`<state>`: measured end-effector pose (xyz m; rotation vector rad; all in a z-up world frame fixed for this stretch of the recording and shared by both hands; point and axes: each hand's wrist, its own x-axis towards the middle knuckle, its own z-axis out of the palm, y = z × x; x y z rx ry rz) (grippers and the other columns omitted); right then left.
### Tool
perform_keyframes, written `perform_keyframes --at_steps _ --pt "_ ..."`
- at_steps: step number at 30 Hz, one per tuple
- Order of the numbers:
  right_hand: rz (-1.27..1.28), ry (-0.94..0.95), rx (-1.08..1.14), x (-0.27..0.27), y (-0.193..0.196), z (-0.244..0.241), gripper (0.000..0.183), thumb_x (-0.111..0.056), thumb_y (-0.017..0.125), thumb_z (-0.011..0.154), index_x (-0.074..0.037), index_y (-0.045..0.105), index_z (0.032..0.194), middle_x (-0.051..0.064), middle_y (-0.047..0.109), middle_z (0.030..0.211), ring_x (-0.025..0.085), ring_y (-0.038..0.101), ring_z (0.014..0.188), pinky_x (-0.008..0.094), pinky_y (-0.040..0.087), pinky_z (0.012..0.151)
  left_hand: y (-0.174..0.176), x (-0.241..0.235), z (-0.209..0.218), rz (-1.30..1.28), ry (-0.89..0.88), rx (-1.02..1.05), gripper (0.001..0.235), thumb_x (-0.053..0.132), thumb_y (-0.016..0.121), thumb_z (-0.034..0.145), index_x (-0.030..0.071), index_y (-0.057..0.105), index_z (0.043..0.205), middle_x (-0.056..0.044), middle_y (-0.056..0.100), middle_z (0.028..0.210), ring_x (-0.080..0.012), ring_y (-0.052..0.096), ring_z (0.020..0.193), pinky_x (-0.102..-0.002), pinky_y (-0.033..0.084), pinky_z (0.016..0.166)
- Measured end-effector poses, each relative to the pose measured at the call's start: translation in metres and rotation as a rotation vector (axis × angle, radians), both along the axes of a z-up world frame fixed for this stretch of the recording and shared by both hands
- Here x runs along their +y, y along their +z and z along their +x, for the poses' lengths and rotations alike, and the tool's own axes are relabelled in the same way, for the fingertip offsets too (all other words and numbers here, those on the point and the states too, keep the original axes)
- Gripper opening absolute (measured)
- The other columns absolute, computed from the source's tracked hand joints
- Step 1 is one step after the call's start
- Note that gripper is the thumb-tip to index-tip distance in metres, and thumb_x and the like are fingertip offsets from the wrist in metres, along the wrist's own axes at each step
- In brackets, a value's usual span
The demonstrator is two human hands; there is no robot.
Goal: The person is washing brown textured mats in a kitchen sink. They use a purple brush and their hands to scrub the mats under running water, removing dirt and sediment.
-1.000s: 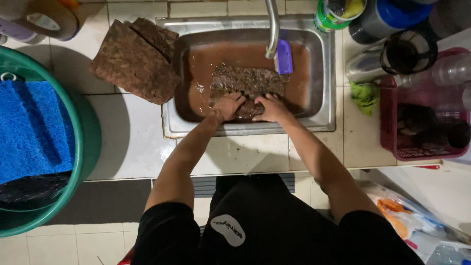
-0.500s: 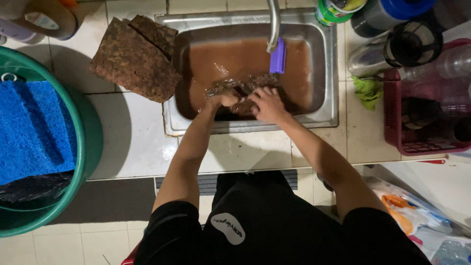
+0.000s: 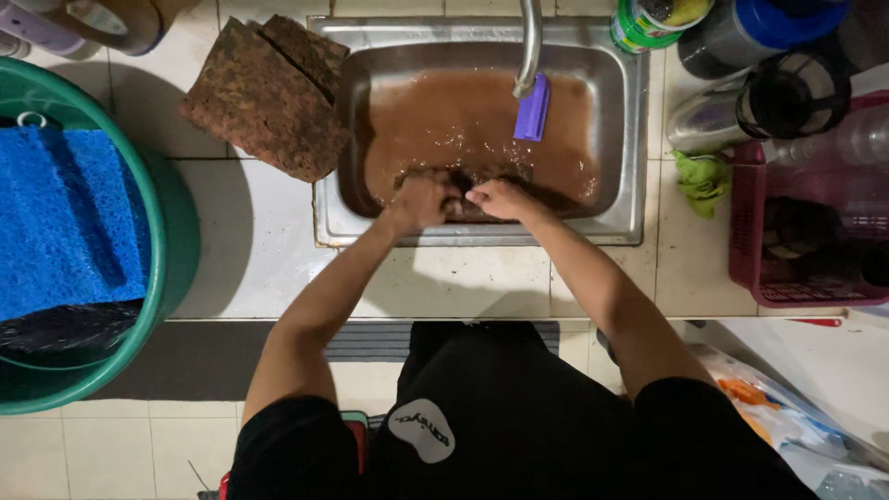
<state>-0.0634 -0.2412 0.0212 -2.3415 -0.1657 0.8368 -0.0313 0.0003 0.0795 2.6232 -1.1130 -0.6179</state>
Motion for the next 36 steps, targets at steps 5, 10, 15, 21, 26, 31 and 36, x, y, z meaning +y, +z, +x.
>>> perform_keyframes --at_steps 5,10,15,21,26,31,36 --pt "0.051 -0.003 0.213 -0.006 -0.028 0.037 0.043 -0.050 0.059 0.099 -0.011 0.074 0.112 0.012 0.073 0.111 0.026 0.066 0.101 0.043 0.049 0.091 0.020 0.006 -0.018 -0.115 0.067 -0.120 0.062 0.064 0.043 0.095 0.019 0.065 0.132 -0.024 0.066 0.127 -0.0450 0.060 0.118 -0.063 0.044 0.101" --pt "-0.080 0.095 0.025 0.008 0.005 0.023 0.046 -0.047 0.049 0.105 -0.010 0.075 0.113 0.015 0.068 0.116 0.035 0.062 0.111 0.049 0.047 0.097 0.028 0.001 -0.010 0.143 0.167 0.378 0.066 0.063 0.029 0.106 0.013 0.065 0.129 -0.024 0.077 0.100 -0.0365 0.074 0.100 -0.051 0.054 0.099" --pt "-0.251 0.143 -0.711 0.026 0.060 -0.045 0.053 -0.050 0.049 0.097 -0.008 0.072 0.118 0.018 0.067 0.116 0.037 0.062 0.109 0.055 0.043 0.092 0.028 -0.006 -0.004 -0.010 0.246 0.350 0.059 0.056 0.036 0.104 0.014 0.076 0.108 -0.021 0.076 0.097 -0.0369 0.073 0.096 -0.049 0.053 0.096" --pt "-0.326 0.086 -0.536 0.040 0.084 -0.057 0.067 -0.066 0.052 0.095 -0.006 0.067 0.118 0.025 0.067 0.114 0.040 0.064 0.109 0.054 0.048 0.094 0.010 -0.009 -0.008 -0.151 0.357 0.388 0.043 0.047 0.049 0.096 0.015 0.077 0.102 -0.020 0.074 0.103 -0.0405 0.070 0.099 -0.049 0.054 0.092" --pt "-0.243 0.119 -0.407 0.033 0.095 -0.036 0.069 -0.067 0.047 0.097 -0.003 0.071 0.109 0.023 0.074 0.102 0.041 0.070 0.101 0.053 0.055 0.087 -0.003 -0.015 0.004 -0.118 0.365 0.384 0.040 0.043 0.052 0.093 0.013 0.078 0.097 -0.021 0.074 0.104 -0.0412 0.070 0.100 -0.048 0.054 0.092" --pt "-0.279 0.151 -0.254 0.028 0.079 -0.031 0.063 -0.063 0.049 0.100 -0.005 0.074 0.102 0.025 0.073 0.098 0.044 0.070 0.095 0.056 0.053 0.086 -0.019 -0.017 0.008 -0.095 0.372 0.429 0.042 0.041 0.053 0.092 0.009 0.077 0.101 -0.021 0.073 0.103 -0.0395 0.071 0.100 -0.048 0.054 0.091" --pt "-0.051 0.166 -0.697 0.012 0.057 -0.004 0.055 -0.061 0.051 0.104 -0.015 0.077 0.086 0.024 0.075 0.103 0.044 0.071 0.092 0.054 0.056 0.085 0.010 -0.030 0.047 0.060 0.147 0.315 0.051 0.045 0.042 0.105 0.006 0.073 0.113 -0.020 0.072 0.118 -0.0383 0.067 0.109 -0.049 0.051 0.096"
